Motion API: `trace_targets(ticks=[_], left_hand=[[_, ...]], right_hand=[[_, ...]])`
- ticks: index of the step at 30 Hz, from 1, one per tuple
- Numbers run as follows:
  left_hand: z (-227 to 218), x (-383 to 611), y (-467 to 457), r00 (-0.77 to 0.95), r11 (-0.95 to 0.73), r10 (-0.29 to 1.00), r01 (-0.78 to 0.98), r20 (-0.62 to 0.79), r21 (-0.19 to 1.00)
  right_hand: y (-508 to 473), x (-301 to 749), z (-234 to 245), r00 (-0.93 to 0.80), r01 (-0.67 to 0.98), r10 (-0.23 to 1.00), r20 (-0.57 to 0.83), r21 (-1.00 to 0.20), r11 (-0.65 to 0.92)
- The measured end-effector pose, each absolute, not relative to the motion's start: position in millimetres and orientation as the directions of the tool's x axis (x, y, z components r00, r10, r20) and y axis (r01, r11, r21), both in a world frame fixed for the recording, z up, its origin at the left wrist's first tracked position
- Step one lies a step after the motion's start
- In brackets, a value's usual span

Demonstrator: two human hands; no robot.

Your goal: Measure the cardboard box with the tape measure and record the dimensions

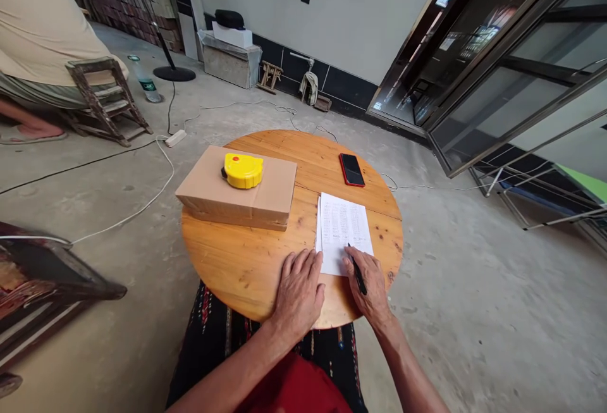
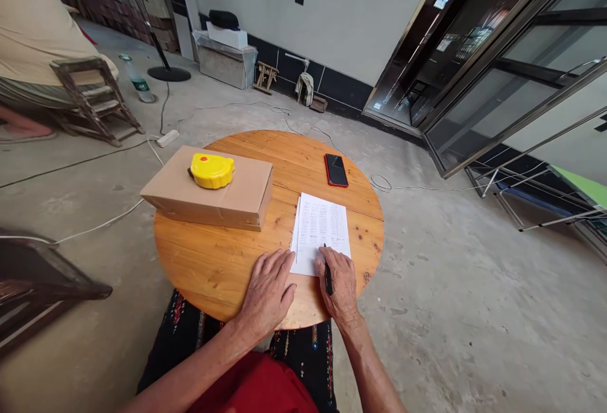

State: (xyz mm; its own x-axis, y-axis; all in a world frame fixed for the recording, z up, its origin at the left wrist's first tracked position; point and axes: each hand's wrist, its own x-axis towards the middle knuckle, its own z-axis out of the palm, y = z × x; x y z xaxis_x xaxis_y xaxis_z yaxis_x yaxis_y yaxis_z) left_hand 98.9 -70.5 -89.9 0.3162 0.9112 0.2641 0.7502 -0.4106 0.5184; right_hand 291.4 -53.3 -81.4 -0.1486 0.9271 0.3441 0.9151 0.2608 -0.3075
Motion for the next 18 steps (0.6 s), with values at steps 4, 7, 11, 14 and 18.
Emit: trace_targets(ticks=[4,7,11,14,18], left_hand=[[-90,102,-75,0.315,-0.421,0.905,0.756,0.285,0.501],[-91,102,-76,0.316,-0.429,0.901,0.752,0.298,0.500],[-88,100,-75,0.314,-0.422,0.905,0.742,0.286,0.520],[-85,99,-74,0.304,-0.403,0.914,0.747,0.268,0.528],[-86,99,-75,0.316,-0.409,0.912,0.752,0.261,0.516]], right_hand=[[-54,278,-81,-0.160,0.902,0.922,0.352,-0.326,0.281],[-57,273,-81,-0.223,0.877,0.901,0.372,-0.328,0.353],[-54,281,-79,-0.328,0.849,0.868,0.372,-0.287,0.443],[-47,283,-74,-0.413,0.840,0.850,0.326,-0.223,0.494],[-36,273,-66,-0.528,0.807,0.806,0.267,-0.139,0.574]])
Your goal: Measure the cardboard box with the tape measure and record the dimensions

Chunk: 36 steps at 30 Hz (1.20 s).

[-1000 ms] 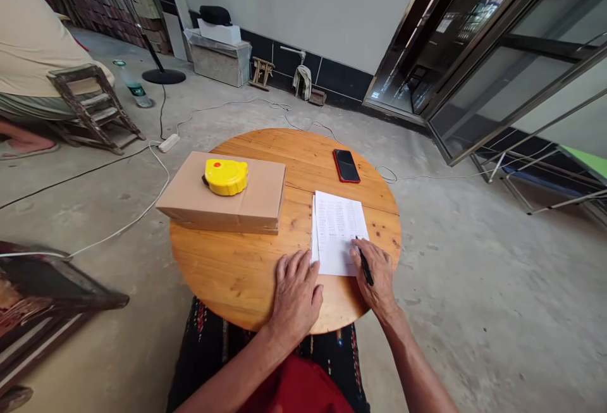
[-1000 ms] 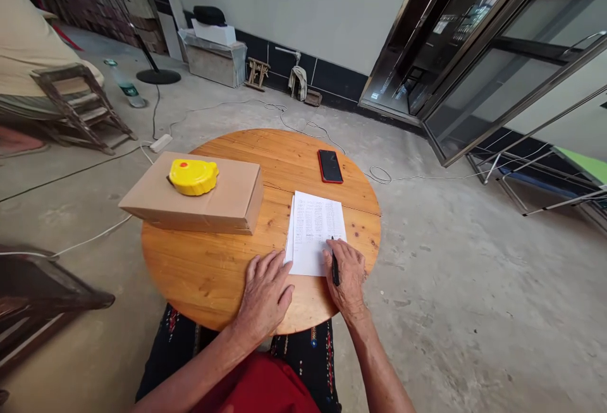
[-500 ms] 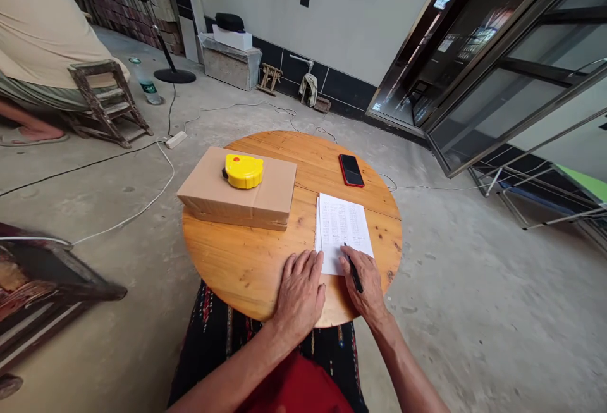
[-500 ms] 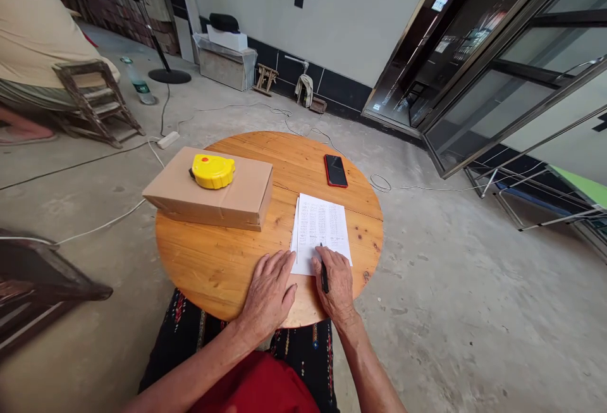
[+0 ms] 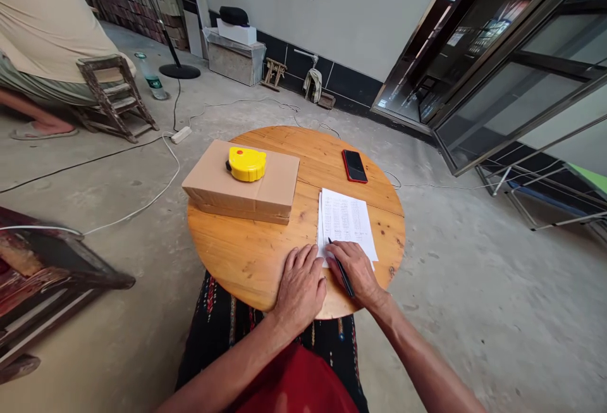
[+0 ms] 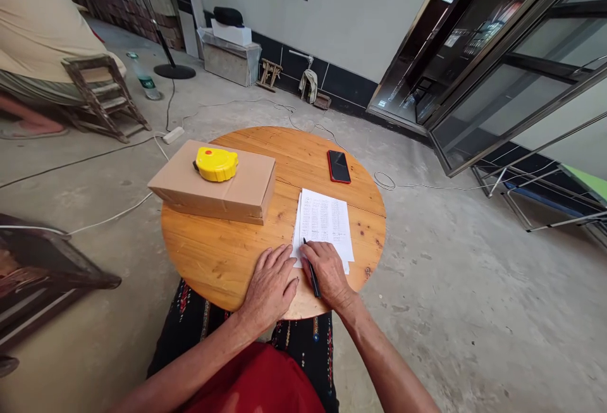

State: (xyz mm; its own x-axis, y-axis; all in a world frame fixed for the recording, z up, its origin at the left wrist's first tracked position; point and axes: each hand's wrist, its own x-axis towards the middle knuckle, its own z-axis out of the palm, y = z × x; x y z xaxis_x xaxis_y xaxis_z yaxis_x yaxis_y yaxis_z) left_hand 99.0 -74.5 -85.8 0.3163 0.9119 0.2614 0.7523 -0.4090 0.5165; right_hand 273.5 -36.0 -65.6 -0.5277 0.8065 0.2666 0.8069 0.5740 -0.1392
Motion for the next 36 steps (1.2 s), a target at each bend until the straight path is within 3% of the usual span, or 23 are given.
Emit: trace_targets(ticks=[5,8,13,15,17,19,21,28,36], left_hand=[[-90,99,-76,0.326,-0.416,0.909,0.743,0.260,0.524],[-90,99,-77,0.298,-0.400,0.916,0.723,0.268,0.563],[-76,93,-68,0.185,-0.336,0.942,0.529,0.281,0.779],[-68,90,-58,0.137,-0.214,0.975,0.363,0.176,0.907],[-62,89,-45,0.160,0.030,0.986,0.155,-0.055,0.988],[-60,90,-32,0.244,0.280,0.931,0.004,-0.272,0.960],[-61,91,-21,0.310,0.407,0.875,-0.053,-0.373,0.912],[-62,94,-6,0.361,0.469,0.818,0.031,-0.447,0.883],[-62,102,-3,0.284,0.364,0.840,0.336,-0.462,0.869]], right_hand=[[-29,268,-62,-0.637,0.751,0.740,0.217,-0.045,0.659],[-28,270,-63,-0.557,0.782,0.762,0.330,-0.099,0.615],[-25,269,-55,-0.415,0.806,0.769,0.487,-0.196,0.559],[-23,265,-51,-0.402,0.800,0.761,0.509,-0.208,0.562],[-22,260,-50,-0.390,0.798,0.759,0.522,-0.219,0.561],[-22,255,-51,-0.378,0.794,0.755,0.536,-0.233,0.562],[-23,250,-55,-0.364,0.788,0.760,0.539,-0.257,0.560],[-29,246,-64,-0.267,0.764,0.793,0.547,-0.381,0.520],[-36,253,-82,-0.075,0.581,0.883,0.463,-0.700,0.416]])
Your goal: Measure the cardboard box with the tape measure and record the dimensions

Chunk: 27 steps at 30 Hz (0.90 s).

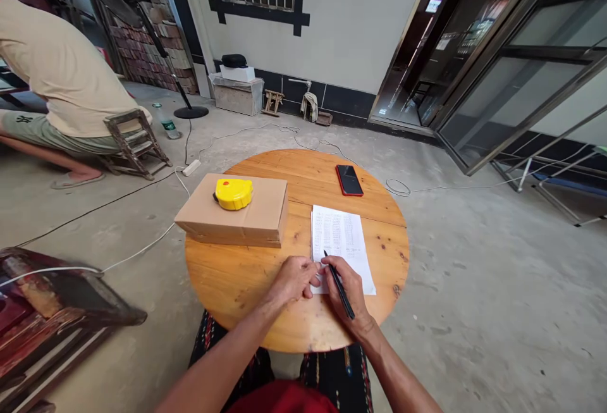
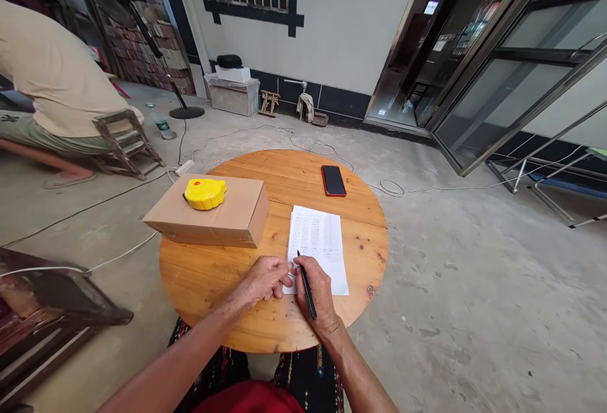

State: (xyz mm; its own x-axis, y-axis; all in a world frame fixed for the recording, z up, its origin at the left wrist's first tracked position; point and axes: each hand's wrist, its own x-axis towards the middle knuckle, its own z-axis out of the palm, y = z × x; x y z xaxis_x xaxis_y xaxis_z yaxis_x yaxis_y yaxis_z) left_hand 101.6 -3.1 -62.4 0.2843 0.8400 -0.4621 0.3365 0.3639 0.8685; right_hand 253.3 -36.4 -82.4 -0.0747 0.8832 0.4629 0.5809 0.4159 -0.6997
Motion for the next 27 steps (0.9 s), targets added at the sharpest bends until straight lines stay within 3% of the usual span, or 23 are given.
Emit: trace_targets(ticks=[4,6,13,16,20,24,27], left_hand=[[-61,102,-2,0.229,0.238,0.881,0.544,-0.415,0.805],[-59,102,-3,0.206,0.180,0.899,0.632,-0.387,0.754],[-47,109,-2,0.151,0.055,0.933,0.837,-0.327,0.544],[-39,112,-9,0.138,0.002,0.954,0.886,-0.267,0.463],[-39,116,-37,0.187,-0.121,0.975,0.898,-0.117,0.423],[-60,121,-65,0.409,-0.444,0.896,0.825,0.174,0.350],[-76,122,-70,0.437,-0.496,0.867,0.808,0.240,0.317]], right_hand=[[-37,258,-81,0.000,0.441,0.949,0.316,-0.851,0.284],[-36,262,-78,0.013,0.420,0.956,0.294,-0.869,0.262],[-35,274,-75,-0.089,0.696,0.927,0.364,-0.643,0.320],[-36,274,-80,-0.104,0.739,0.914,0.391,-0.585,0.335],[-37,273,-87,-0.084,0.696,0.919,0.385,-0.638,0.330],[-35,278,-85,-0.047,0.580,0.946,0.322,-0.762,0.288],[-32,296,-77,-0.003,0.583,0.951,0.308,-0.772,0.253]])
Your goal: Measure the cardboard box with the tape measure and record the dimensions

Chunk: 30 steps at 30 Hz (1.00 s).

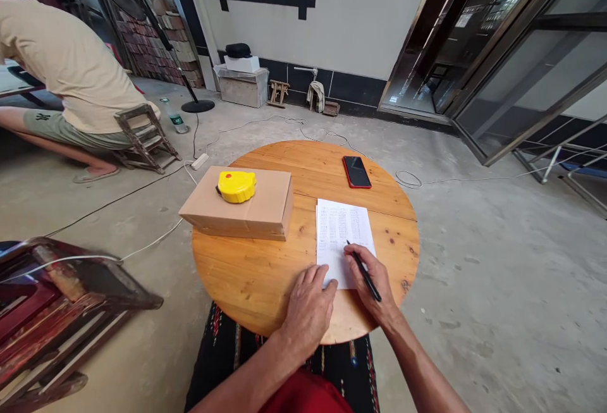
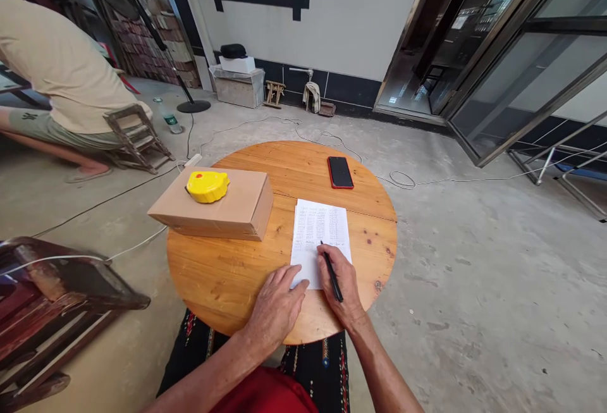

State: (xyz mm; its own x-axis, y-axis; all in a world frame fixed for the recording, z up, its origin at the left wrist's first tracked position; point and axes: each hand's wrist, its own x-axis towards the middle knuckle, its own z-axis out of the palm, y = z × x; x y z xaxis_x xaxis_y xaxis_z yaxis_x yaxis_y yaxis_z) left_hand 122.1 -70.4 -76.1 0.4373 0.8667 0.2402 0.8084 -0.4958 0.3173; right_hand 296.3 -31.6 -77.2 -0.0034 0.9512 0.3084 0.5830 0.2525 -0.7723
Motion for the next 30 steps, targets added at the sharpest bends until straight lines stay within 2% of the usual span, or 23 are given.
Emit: trace_targets(ticks=[4,9,11,15,21,23,25,28,30], left_hand=[[-84,118,-68,0.415,-0.501,0.860,0.799,0.296,0.333],[-87,111,-69,0.430,-0.542,0.834,0.756,0.345,0.367],[-87,109,-71,0.426,-0.551,0.827,0.743,0.366,0.381],[-88,106,-72,0.414,-0.551,0.827,0.729,0.380,0.407],[-88,108,-75,0.405,-0.542,0.832,0.738,0.379,0.402],[-88,109,-75,0.399,-0.538,0.834,0.739,0.382,0.405],[-89,109,-76,0.386,-0.537,0.833,0.736,0.396,0.411],[-91,109,-76,0.370,-0.536,0.832,0.727,0.413,0.429],[-92,108,-76,0.354,-0.532,0.835,0.715,0.422,0.453]], right_hand=[[-35,336,-66,0.109,0.718,0.937,0.331,-0.678,0.157],[-52,373,-63,-0.025,0.823,0.945,0.326,-0.529,0.204],[-55,380,-63,0.006,0.831,0.956,0.294,-0.533,0.159],[-53,379,-56,0.182,0.807,0.969,0.169,-0.588,-0.049],[-50,358,-52,0.156,0.812,0.987,0.028,-0.573,-0.112],[-50,354,-58,0.168,0.764,0.985,0.044,-0.637,-0.102],[-49,353,-66,0.204,0.653,0.977,0.062,-0.752,-0.088],[-43,351,-70,0.286,0.340,0.958,0.000,-0.935,-0.102],[-39,348,-65,0.332,0.122,0.941,-0.066,-0.986,-0.113]])
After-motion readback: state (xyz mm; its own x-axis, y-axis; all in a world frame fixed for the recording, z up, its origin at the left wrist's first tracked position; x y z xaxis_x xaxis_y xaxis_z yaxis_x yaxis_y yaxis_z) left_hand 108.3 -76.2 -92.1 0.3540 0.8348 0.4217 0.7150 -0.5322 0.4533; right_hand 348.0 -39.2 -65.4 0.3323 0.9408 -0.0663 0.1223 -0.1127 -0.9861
